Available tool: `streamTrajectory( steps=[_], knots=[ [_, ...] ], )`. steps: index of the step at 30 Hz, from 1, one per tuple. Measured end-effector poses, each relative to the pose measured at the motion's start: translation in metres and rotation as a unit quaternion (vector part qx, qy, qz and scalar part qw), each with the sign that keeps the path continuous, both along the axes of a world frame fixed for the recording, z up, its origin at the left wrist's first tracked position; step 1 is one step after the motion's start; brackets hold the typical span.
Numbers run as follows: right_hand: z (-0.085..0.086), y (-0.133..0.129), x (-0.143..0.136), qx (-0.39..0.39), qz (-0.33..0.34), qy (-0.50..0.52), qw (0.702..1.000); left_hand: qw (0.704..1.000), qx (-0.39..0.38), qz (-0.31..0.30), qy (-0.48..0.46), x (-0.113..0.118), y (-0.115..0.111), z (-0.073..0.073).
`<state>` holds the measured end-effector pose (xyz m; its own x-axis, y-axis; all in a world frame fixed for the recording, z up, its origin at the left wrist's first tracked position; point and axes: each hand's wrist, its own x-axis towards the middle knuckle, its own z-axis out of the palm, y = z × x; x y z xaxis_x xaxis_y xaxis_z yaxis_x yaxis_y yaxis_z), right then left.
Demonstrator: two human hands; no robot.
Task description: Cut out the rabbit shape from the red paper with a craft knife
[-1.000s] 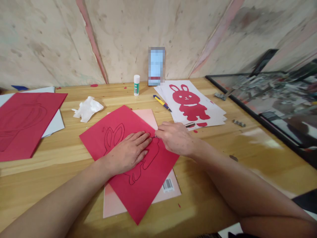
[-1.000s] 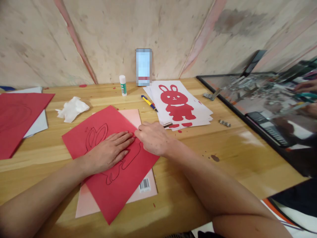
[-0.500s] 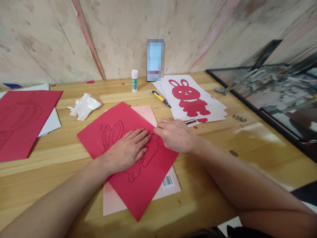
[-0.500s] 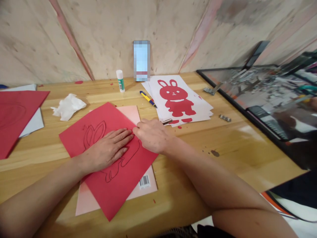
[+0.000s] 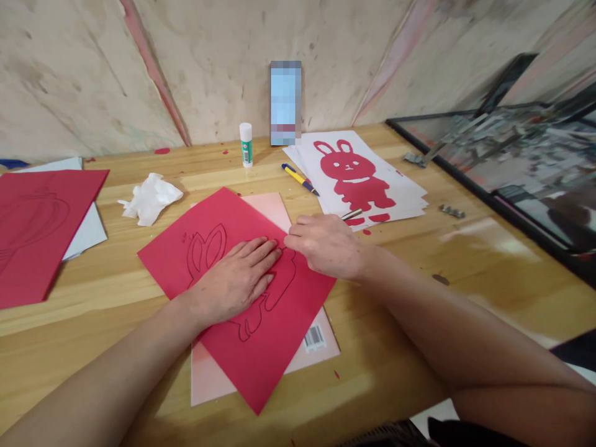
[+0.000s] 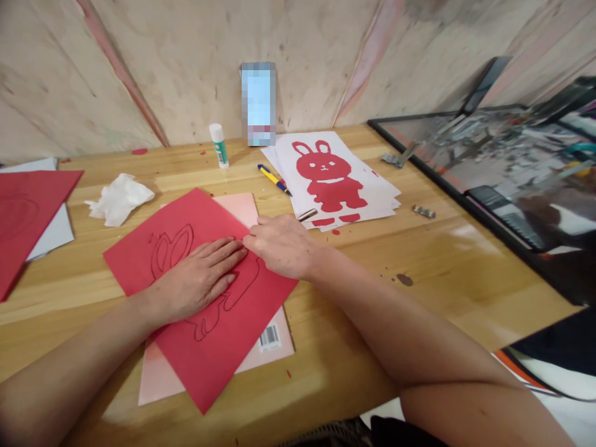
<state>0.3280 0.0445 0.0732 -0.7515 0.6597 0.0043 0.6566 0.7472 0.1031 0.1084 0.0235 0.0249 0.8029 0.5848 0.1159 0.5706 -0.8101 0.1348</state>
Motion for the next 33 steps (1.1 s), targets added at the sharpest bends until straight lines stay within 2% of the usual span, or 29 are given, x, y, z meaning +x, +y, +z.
streamTrajectory(
  steps=[7,33],
  knots=[
    [-0.007,0.009,0.006,0.016,0.03,0.018,0.999,1.0,-0.012,-0.003,0.005,0.0,0.001,0.001],
    [-0.012,0.02,0.015,-0.012,0.046,0.066,0.997,1.0,-0.009,-0.007,0.005,-0.002,0.001,0.005]
  ],
)
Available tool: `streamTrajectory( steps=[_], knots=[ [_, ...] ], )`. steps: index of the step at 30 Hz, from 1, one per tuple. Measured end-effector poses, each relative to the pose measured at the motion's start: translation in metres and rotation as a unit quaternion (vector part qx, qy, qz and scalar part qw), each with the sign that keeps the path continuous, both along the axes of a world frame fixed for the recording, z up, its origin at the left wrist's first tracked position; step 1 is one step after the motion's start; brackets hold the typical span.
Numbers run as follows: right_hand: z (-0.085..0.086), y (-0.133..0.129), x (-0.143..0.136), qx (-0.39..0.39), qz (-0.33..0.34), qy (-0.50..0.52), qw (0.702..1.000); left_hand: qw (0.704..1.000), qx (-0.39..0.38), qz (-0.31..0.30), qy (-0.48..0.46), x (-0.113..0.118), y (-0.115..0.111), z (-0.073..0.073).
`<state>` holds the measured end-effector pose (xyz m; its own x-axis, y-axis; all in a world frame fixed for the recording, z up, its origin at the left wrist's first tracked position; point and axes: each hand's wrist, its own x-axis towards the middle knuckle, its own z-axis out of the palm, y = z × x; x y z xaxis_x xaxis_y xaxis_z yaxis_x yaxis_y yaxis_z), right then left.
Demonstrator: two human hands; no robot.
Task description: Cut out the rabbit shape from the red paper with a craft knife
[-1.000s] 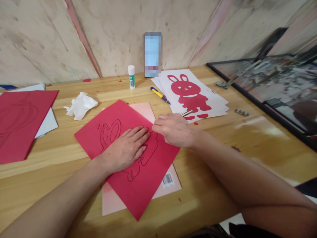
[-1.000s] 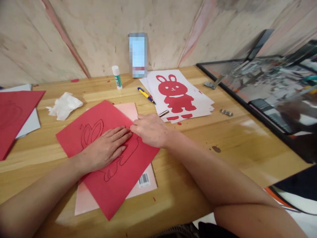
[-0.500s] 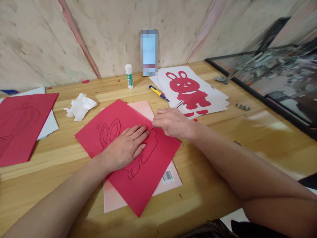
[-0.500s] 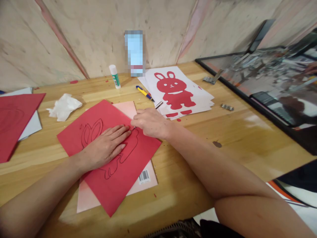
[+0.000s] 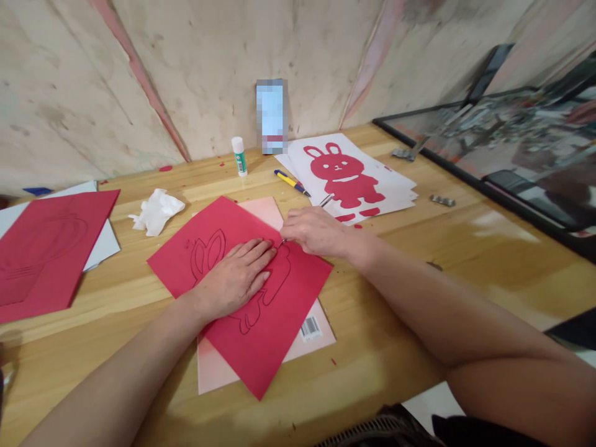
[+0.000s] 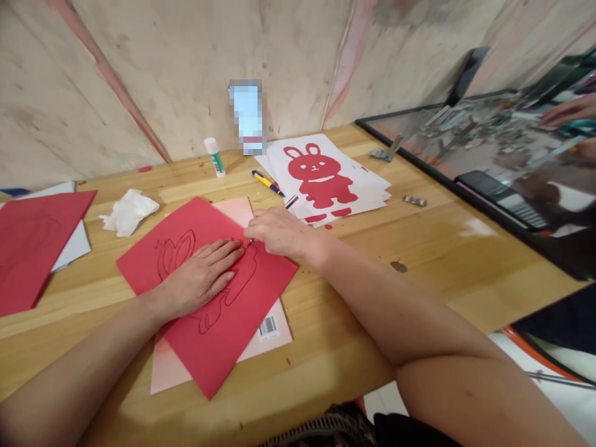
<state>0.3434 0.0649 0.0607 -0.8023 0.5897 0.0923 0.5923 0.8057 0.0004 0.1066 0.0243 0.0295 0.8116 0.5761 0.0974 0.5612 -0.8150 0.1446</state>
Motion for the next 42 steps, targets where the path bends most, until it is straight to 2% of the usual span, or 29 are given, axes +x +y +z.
streamTrajectory(
  steps=[9,19,29,37,42],
  knots=[
    [-0.004,0.002,-0.002,0.033,-0.01,0.007,0.999,1.0,0.0,0.003,0.002,-0.001,0.0,0.001],
    [0.004,-0.002,-0.004,0.007,-0.042,-0.012,0.999,1.0,-0.007,0.003,0.013,-0.001,0.0,0.005],
    [0.013,-0.014,-0.011,-0.005,-0.105,-0.028,0.994,0.999,-0.007,0.002,0.044,-0.001,0.002,0.003],
    [0.019,-0.012,-0.012,-0.061,-0.151,-0.043,0.986,1.0,-0.008,0.003,0.018,-0.003,0.002,0.0],
    [0.023,-0.007,-0.007,-0.137,-0.225,-0.016,0.964,1.0,-0.006,0.013,0.02,-0.002,0.0,0.004]
  ],
)
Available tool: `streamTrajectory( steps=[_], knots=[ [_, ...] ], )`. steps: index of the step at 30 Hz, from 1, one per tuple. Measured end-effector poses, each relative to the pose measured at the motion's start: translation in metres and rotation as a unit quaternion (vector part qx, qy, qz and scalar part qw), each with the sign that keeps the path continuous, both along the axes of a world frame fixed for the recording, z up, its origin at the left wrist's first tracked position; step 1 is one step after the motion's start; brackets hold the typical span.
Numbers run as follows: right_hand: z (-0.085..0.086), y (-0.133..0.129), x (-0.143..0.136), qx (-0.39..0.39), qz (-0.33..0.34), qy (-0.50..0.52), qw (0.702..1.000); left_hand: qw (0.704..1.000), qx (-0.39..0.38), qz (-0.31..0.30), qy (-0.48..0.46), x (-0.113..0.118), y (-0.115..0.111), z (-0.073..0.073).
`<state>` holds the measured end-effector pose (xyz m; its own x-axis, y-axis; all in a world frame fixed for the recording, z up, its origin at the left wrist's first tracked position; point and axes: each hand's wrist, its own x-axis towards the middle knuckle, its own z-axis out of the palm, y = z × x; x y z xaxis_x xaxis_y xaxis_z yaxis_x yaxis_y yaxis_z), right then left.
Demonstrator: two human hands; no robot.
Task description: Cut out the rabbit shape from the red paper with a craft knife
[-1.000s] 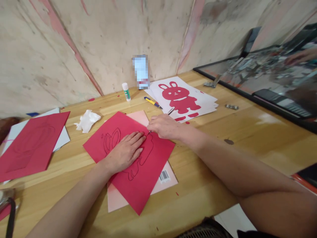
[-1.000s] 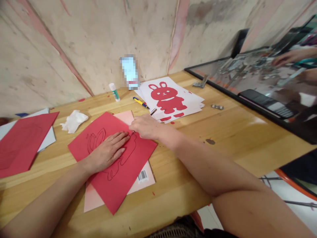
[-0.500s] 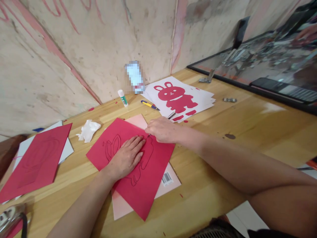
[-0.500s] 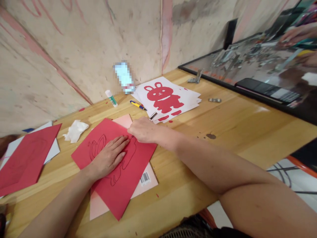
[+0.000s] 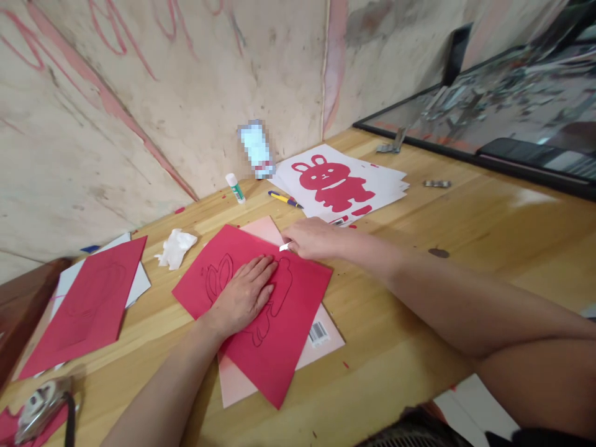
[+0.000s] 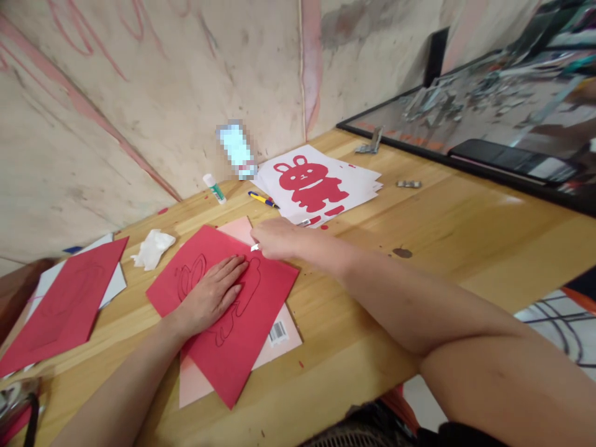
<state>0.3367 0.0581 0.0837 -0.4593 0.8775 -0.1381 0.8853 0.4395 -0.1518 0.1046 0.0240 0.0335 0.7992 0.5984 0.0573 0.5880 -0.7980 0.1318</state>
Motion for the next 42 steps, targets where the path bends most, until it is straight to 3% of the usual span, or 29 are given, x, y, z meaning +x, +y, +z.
streamTrajectory(
  steps=[6,13,16,19,24,30,37,40,42],
  knots=[
    [0.001,0.007,0.007,-0.117,0.007,0.068,0.991,1.0,0.02,0.004,0.012,-0.001,-0.001,0.0],
    [0.005,0.0,0.007,-0.125,0.01,0.079,0.989,0.999,0.01,0.02,0.032,-0.006,0.005,0.006],
    [0.002,-0.001,0.005,-0.124,-0.022,0.069,0.99,0.996,0.018,0.084,0.021,-0.027,0.014,0.012],
    [0.0,-0.001,0.003,-0.121,-0.038,0.07,0.989,0.98,0.046,0.195,-0.01,-0.06,0.026,0.015],
    [-0.003,0.0,0.0,-0.088,0.0,0.077,0.993,0.934,0.007,0.354,-0.047,-0.107,0.033,0.014],
    [-0.02,0.004,-0.004,-0.053,0.024,0.107,0.993,0.891,-0.049,0.422,-0.157,-0.123,0.027,0.01],
    [-0.028,0.003,-0.023,-0.007,-0.011,0.119,0.993,0.847,-0.07,0.451,-0.272,-0.151,0.015,0.016],
    [-0.029,0.004,-0.035,0.006,-0.018,0.109,0.994,0.842,-0.093,0.45,-0.281,-0.167,0.003,0.027],
    [-0.03,0.005,-0.042,0.011,-0.019,0.102,0.995,0.852,-0.074,0.468,-0.224,-0.172,-0.004,0.034]
  ],
)
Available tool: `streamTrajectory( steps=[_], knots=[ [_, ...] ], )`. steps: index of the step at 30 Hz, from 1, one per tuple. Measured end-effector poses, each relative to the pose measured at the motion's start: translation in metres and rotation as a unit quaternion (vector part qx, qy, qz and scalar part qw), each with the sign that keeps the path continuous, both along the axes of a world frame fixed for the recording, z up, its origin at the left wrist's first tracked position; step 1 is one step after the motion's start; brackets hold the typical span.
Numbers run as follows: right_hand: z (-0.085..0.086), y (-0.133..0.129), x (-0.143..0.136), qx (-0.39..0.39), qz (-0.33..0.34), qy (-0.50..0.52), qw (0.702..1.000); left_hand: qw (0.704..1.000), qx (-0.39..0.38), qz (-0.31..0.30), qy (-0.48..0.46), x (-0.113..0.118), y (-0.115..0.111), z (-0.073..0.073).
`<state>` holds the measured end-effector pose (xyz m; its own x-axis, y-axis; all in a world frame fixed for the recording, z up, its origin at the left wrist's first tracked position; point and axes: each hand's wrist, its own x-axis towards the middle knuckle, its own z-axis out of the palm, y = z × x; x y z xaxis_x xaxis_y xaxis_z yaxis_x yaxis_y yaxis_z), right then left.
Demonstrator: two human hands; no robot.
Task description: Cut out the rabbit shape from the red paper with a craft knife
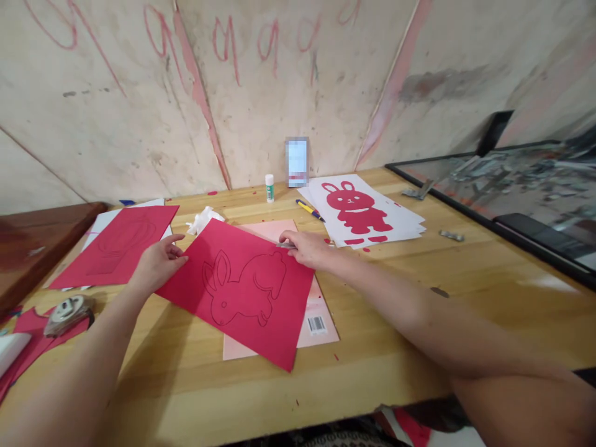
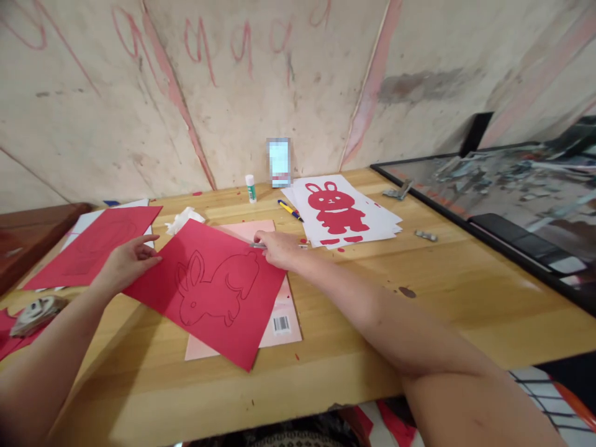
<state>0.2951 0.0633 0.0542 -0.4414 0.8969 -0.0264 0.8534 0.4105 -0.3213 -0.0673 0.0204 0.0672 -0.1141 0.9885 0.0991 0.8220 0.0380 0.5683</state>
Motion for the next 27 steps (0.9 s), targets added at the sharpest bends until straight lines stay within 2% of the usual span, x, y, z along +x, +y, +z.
streamTrajectory(
  steps=[2,3,4,6,9,13,16,20,23,27],
  knots=[
    [0.001,0.002,-0.005,0.005,0.002,-0.004,1.0,0.992,0.026,0.026,0.122,0.004,-0.005,0.004],
    [0.003,0.003,-0.006,0.007,0.005,-0.004,1.0,0.982,0.069,0.025,0.175,0.01,-0.007,0.005],
    [0.005,0.004,-0.007,0.007,0.008,-0.006,1.0,0.971,0.112,-0.002,0.209,0.02,-0.009,0.005],
    [0.01,0.006,-0.007,0.009,0.01,-0.004,1.0,0.959,0.167,-0.09,0.212,0.046,-0.014,0.003],
    [0.017,0.008,-0.005,0.003,0.014,-0.001,1.0,0.931,0.192,-0.241,0.197,0.093,-0.019,-0.004],
    [0.019,0.008,-0.005,0.021,0.058,-0.008,0.998,0.893,0.175,-0.351,0.222,0.138,-0.023,-0.016],
    [0.017,0.01,-0.008,0.051,0.098,-0.035,0.993,0.888,0.167,-0.364,0.225,0.15,-0.025,-0.027],
    [0.014,0.015,-0.013,0.064,0.144,-0.072,0.985,0.889,0.162,-0.373,0.211,0.152,-0.026,-0.039],
    [0.013,0.017,-0.017,0.073,0.185,-0.065,0.978,0.892,0.163,-0.369,0.204,0.152,-0.026,-0.043],
    [0.011,0.017,-0.018,0.086,0.208,-0.073,0.972,0.895,0.163,-0.366,0.197,0.153,-0.027,-0.043]
  ],
)
